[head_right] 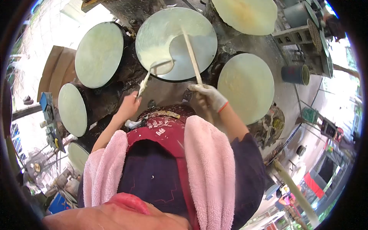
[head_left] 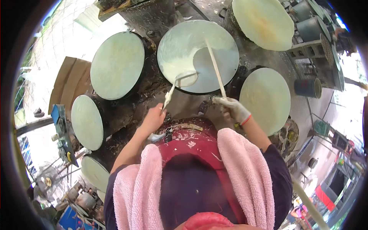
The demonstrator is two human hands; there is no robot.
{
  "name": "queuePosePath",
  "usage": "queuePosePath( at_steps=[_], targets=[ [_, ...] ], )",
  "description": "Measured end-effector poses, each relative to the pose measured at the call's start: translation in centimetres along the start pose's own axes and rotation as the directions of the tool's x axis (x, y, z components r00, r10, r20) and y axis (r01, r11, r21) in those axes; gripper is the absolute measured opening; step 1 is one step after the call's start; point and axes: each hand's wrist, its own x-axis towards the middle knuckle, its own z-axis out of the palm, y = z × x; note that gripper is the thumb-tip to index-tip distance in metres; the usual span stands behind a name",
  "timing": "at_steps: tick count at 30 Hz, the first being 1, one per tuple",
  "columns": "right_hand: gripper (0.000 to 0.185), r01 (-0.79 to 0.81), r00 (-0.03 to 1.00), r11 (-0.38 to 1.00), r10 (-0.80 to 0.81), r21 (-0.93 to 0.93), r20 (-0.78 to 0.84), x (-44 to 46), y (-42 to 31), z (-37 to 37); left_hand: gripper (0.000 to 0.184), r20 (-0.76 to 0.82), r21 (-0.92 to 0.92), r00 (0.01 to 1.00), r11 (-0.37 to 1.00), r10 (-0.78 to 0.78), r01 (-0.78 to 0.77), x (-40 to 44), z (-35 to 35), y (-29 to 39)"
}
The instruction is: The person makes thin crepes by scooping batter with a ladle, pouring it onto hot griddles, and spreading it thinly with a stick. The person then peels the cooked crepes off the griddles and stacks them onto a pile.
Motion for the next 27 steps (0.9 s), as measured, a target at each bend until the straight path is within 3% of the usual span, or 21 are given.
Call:
queuePosePath(
  at_steps=[2,4,6,8,10,11,14,16,17,20,21,22,24,27],
  targets=[
    [0.024,0.189,0.982,0.981,-0.188,-0.052,0.027,1.5,2.2,6.2,0.013,-0.178,-0.103,0.984,0.994,0.023,-0.042,-0.3,-3.2,0.7],
    [0.024,0.315,0.933,0.942,-0.330,-0.114,-0.145,5.5,3.7,13.7,0.014,-0.339,-0.288,0.939,0.956,-0.054,-0.049,-1.4,-5.9,0.8],
    [0.026,0.306,0.923,0.945,-0.324,-0.116,-0.206,9.9,4.4,19.6,0.015,-0.516,-0.227,0.857,0.963,0.005,-0.142,-1.9,-7.8,-1.8],
    [0.026,0.382,0.880,0.921,-0.386,-0.073,-0.276,15.6,6.4,22.8,0.014,-0.454,-0.325,0.886,0.943,-0.093,-0.068,-2.8,-9.8,-4.8],
    [0.033,0.372,0.695,0.842,-0.531,-0.390,-0.484,20.9,8.9,22.5,0.015,-0.387,-0.468,0.909,0.883,-0.158,-0.046,-3.8,-10.9,-6.9],
    [0.040,0.276,0.507,0.733,-0.660,-0.621,-0.554,21.8,9.7,22.0,0.015,-0.346,-0.531,0.917,0.847,-0.199,-0.017,-4.6,-11.2,-7.5],
    [0.043,0.133,0.356,0.673,-0.717,-0.727,-0.599,18.3,10.9,19.6,0.016,-0.239,-0.683,0.936,0.730,-0.260,0.029,-6.7,-11.2,-9.4],
    [0.042,0.163,0.347,0.770,-0.630,-0.617,-0.694,17.0,11.5,17.1,0.016,-0.186,-0.727,0.939,0.683,-0.288,0.065,-7.8,-11.0,-10.0],
    [0.029,0.283,0.390,0.831,-0.556,-0.479,-0.734,17.0,11.4,15.8,0.017,-0.168,-0.767,0.935,0.637,-0.313,0.075,-8.2,-10.9,-9.8],
    [0.026,0.459,0.582,0.875,-0.426,-0.152,-0.693,13.5,10.3,19.4,0.015,-0.197,-0.760,0.919,0.646,-0.342,0.077,-9.0,-10.2,-9.5],
    [0.027,0.443,0.616,0.864,-0.486,-0.238,-0.620,13.3,10.5,19.7,0.015,-0.199,-0.753,0.915,0.653,-0.352,0.087,-9.0,-9.8,-9.4],
    [0.030,0.321,0.520,0.725,-0.672,-0.609,-0.527,13.8,11.6,19.6,0.014,-0.206,-0.752,0.912,0.654,-0.354,0.084,-8.9,-9.4,-9.2],
    [0.035,-0.139,0.479,0.397,-0.775,-0.907,-0.413,15.0,14.0,15.8,0.013,-0.209,-0.745,0.911,0.661,-0.356,0.087,-8.6,-8.4,-8.3],
    [0.037,-0.149,0.457,0.515,-0.721,-0.844,-0.521,9.0,11.1,13.2,0.013,-0.204,-0.754,0.910,0.651,-0.360,0.088,-8.0,-6.6,-5.7]
  ],
)
